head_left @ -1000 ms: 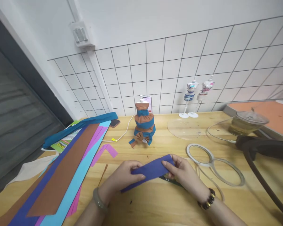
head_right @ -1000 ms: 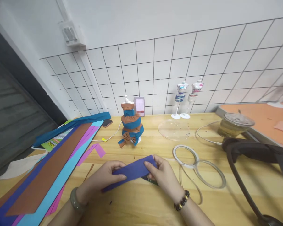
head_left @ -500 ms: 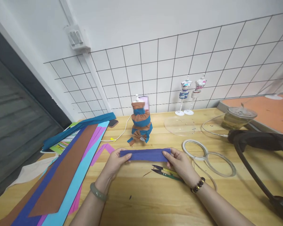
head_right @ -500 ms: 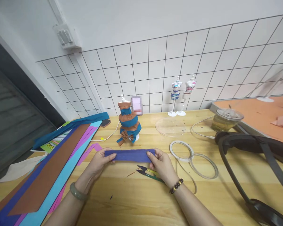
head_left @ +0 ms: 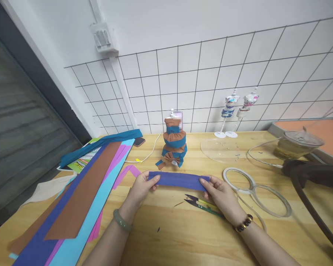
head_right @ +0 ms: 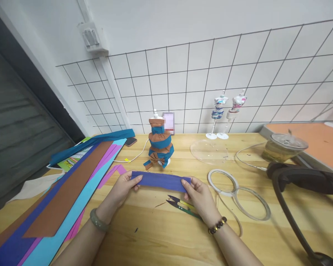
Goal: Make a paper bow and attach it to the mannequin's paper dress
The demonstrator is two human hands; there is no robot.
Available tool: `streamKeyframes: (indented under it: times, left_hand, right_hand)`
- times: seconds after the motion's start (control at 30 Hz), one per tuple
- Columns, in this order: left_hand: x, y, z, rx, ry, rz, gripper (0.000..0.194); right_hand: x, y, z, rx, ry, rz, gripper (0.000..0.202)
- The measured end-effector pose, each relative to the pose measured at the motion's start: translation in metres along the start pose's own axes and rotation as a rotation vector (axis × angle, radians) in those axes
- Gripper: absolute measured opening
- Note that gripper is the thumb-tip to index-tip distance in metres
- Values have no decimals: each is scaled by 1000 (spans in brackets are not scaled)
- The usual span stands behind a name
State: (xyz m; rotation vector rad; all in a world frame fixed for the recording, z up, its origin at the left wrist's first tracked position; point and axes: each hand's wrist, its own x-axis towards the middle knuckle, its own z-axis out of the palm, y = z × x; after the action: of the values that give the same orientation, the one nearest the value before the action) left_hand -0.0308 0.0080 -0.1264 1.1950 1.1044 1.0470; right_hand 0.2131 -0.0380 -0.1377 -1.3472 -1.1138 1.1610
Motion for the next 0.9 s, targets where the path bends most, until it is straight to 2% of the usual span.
streamKeyframes:
  times: [0.37,0.6,0.9]
  left_hand:
    - [3,-7,-4,13,15,19,27]
    - [0,-4,-3,30,25,9,28]
    - [2,-5,-3,44,22,-13,29]
  right_hand:
    - [-3,-8,-1,-101,30,16,39]
    - [-5,-16,0,-140,43,19,42]
    - [-4,-11,0,-157,61,18,43]
